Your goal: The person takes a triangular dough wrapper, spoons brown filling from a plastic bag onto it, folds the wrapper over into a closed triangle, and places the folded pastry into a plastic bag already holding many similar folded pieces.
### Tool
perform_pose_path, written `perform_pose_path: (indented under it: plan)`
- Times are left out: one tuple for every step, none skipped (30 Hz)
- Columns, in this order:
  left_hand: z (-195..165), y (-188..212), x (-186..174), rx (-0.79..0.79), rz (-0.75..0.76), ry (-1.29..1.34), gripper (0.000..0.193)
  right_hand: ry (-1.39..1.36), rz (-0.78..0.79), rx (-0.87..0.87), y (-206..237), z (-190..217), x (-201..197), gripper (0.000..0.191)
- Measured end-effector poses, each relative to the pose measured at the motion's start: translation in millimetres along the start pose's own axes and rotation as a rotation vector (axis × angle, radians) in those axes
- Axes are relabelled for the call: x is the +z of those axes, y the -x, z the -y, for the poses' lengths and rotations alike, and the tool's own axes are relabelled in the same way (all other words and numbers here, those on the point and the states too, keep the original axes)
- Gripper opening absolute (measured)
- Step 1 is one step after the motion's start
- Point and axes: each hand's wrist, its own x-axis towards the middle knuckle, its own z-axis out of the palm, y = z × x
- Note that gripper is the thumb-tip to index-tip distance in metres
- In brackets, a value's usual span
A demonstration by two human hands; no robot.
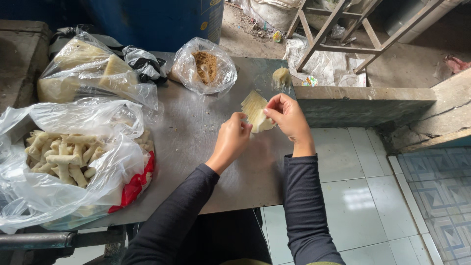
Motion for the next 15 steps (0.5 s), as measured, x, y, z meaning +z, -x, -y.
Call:
perform_pose_path:
  plan:
    - [3.4,-2.1,0.2,-0.05,-0.001,0.016,0.041,-0.071,0.005,-0.05,-1.3,1.6,3.9,0.01]
    - [7.4,-4.6,0.0,-0.1,-0.003,0.032,0.045,-0.142,0.011,-0.101,-2.2,2.9,7.9,0.01]
    - [11.5,-8.7,-1.1,-0.239,0.085,0.273,0.046,-0.224,0.024,-0.102,-3.2,4.1,12.3,0.009]
    - [16.2,-13.3,-3.6,-0.377,0.173,0.515,0.048,-0.305,0.038,-0.102,-3.6,4.4,18.2,0.007]
    - [21.0,-17.2,-7.1,-0.516,0.261,0.758,0.052,-0.386,0.052,-0.101,-3.8,4.2,24.5,0.007]
    - [26.2,-21.1,-12.5,-0.533,0.276,0.868,0.053,-0.443,0.067,-0.109,-4.3,3.4,32.0,0.007]
    - [31.2,-25.5,-19.7,-0.549,0.292,0.978,0.055,-0.5,0.081,-0.117,-4.7,2.3,40.5,0.008]
    - [35.9,-29.4,-28.1,-0.565,0.307,1.087,0.057,-0.559,0.096,-0.124,-5.2,1.2,48.2,0.008]
    - [39.8,-33.5,-37.3,-0.534,0.258,1.097,0.052,-0.569,0.101,-0.137,-6.2,0.5,54.9,0.009]
    - [43.3,-36.9,-46.8,-0.504,0.209,1.106,0.049,-0.579,0.106,-0.15,-6.7,-0.4,61.2,0.01]
    - [45.8,-38.7,-55.2,-0.475,0.162,1.114,0.046,-0.59,0.109,-0.163,-6.5,-0.7,65.1,0.011]
    - [48.0,-39.3,-63.0,-0.466,0.117,1.112,0.046,-0.614,0.118,-0.154,-5.7,-0.8,67.3,0.011]
    - [50.0,-39.5,-70.9,-0.457,0.073,1.111,0.046,-0.637,0.127,-0.146,-4.7,-1.1,69.7,0.01]
    - [51.5,-38.3,-76.6,-0.449,0.028,1.109,0.047,-0.661,0.138,-0.136,-3.6,-1.9,72.2,0.01]
    - [52.0,-37.5,-80.6,-0.422,0.017,1.074,0.048,-0.685,0.159,-0.123,-4.1,-2.6,75.4,0.011]
